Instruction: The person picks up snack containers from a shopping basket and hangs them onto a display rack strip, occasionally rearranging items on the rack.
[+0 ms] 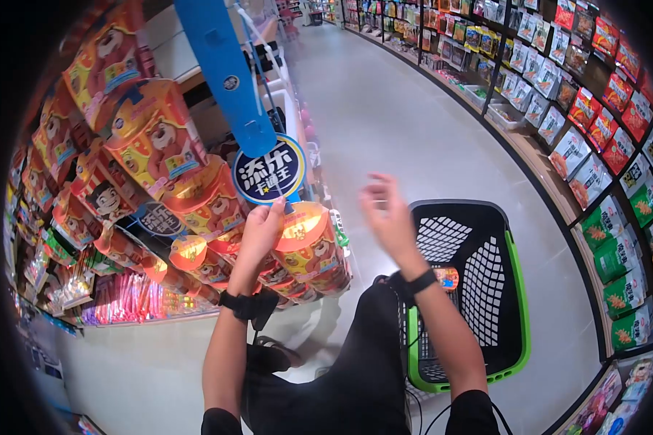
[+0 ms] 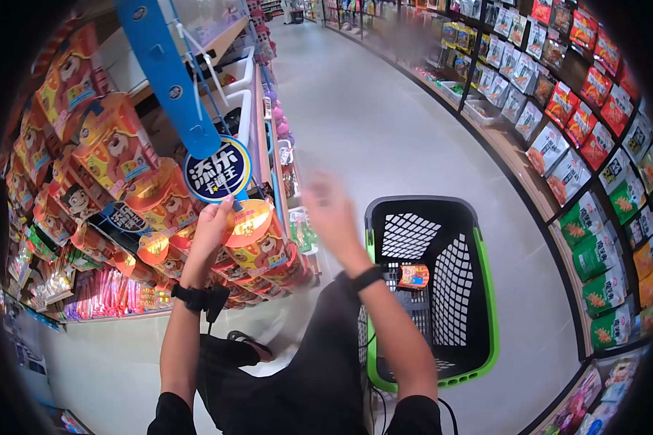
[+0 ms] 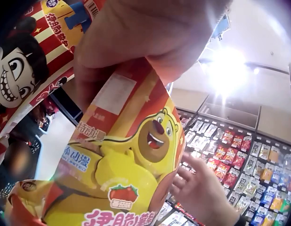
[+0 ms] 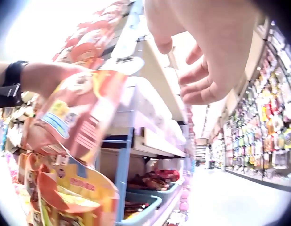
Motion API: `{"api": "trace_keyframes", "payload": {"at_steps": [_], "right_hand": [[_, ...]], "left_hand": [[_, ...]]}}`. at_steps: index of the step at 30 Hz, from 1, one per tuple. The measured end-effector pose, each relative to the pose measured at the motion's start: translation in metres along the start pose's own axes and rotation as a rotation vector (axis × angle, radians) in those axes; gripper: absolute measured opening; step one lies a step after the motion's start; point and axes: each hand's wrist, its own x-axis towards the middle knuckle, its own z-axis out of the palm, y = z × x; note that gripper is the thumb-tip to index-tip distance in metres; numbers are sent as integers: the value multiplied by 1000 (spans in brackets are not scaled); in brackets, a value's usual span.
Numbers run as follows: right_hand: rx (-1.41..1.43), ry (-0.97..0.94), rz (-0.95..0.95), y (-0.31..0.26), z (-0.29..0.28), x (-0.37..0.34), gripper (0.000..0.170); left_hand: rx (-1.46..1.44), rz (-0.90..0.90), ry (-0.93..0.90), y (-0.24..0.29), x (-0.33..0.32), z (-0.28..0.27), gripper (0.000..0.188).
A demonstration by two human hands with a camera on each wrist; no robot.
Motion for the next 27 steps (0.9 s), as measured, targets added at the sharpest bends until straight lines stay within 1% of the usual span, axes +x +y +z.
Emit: {"api": "trace_keyframes", "payload": {"at_steps": [1, 2, 3, 4, 5, 6, 7, 8, 9, 10, 11, 12, 13, 14, 15, 16, 17, 18, 19, 20, 21, 22, 24, 26, 27], "right_hand": [[-41, 109, 37, 24, -23, 0, 31], [89, 244, 88, 43, -46, -2, 24], [214, 383, 190, 74, -71, -7, 17], [292, 474, 245, 102, -99, -17, 18], [349, 561, 297, 149, -129, -33, 21], [391, 658, 363, 193, -153, -56, 26], [366, 750, 528, 219, -170, -79, 27], [331, 856, 685, 244, -185, -102, 29], [389, 906, 808, 268, -196, -127, 30], [437, 955, 938, 291, -207, -157, 32], [379, 882, 1060, 323, -223, -187, 32], [335, 797, 1185, 347, -235, -223, 32], [261, 773, 1301, 361, -230, -257, 34], [195, 738, 1374, 377, -226, -267, 36], [206, 701, 1402, 388, -219, -285, 38], [211, 692, 1496, 398, -206, -301, 40], [222, 663, 1520, 392, -189, -300, 41], [233, 630, 1547, 384, -170, -295, 43], [219, 564, 1580, 394, -159, -297, 46], [205, 492, 1600, 408, -151, -293, 48], [243, 500, 1615, 414, -150, -278, 51], [284, 500, 1574, 421, -157, -263, 50], [364, 495, 1503, 446, -178, -237, 50], [390, 539, 1464, 464, -209, -207, 47], [374, 572, 1413, 476, -217, -197, 43]], "left_hand": [[-42, 11, 26, 1, -1, 4, 32], [-83, 19, 55, -3, 0, 6, 31], [-45, 39, 80, -12, 3, 3, 30], [83, 84, 143, -14, 4, 2, 31], [213, 48, 133, -11, 1, -5, 31], [365, 55, 136, -12, 2, -13, 33], [591, 217, 43, -22, 3, -29, 28], [831, 412, -15, -33, 5, -45, 32], [1030, 618, -35, -44, 8, -61, 43], [675, 308, 100, -36, 2, -41, 47], [254, 85, 313, -29, -4, -21, 53], [391, 115, 331, -26, -17, -16, 58], [529, 144, 355, -24, -30, -10, 64], [588, 191, 304, -23, -39, -10, 67], [645, 241, 255, -22, -48, -10, 71], [723, 249, 289, -19, -50, -10, 76], [837, 293, 297, -17, -47, 4, 78], [1067, 349, 313, -14, -48, -12, 70], [1097, 362, 334, -15, -48, -17, 70], [1026, 347, 339, -21, -47, -20, 70], [960, 335, 352, -27, -48, -20, 70], [913, 321, 361, -32, -47, -22, 69], [853, 293, 371, -41, -46, -23, 69], [803, 262, 387, -51, -45, -24, 69], [777, 252, 397, -55, -45, -25, 68]]}}
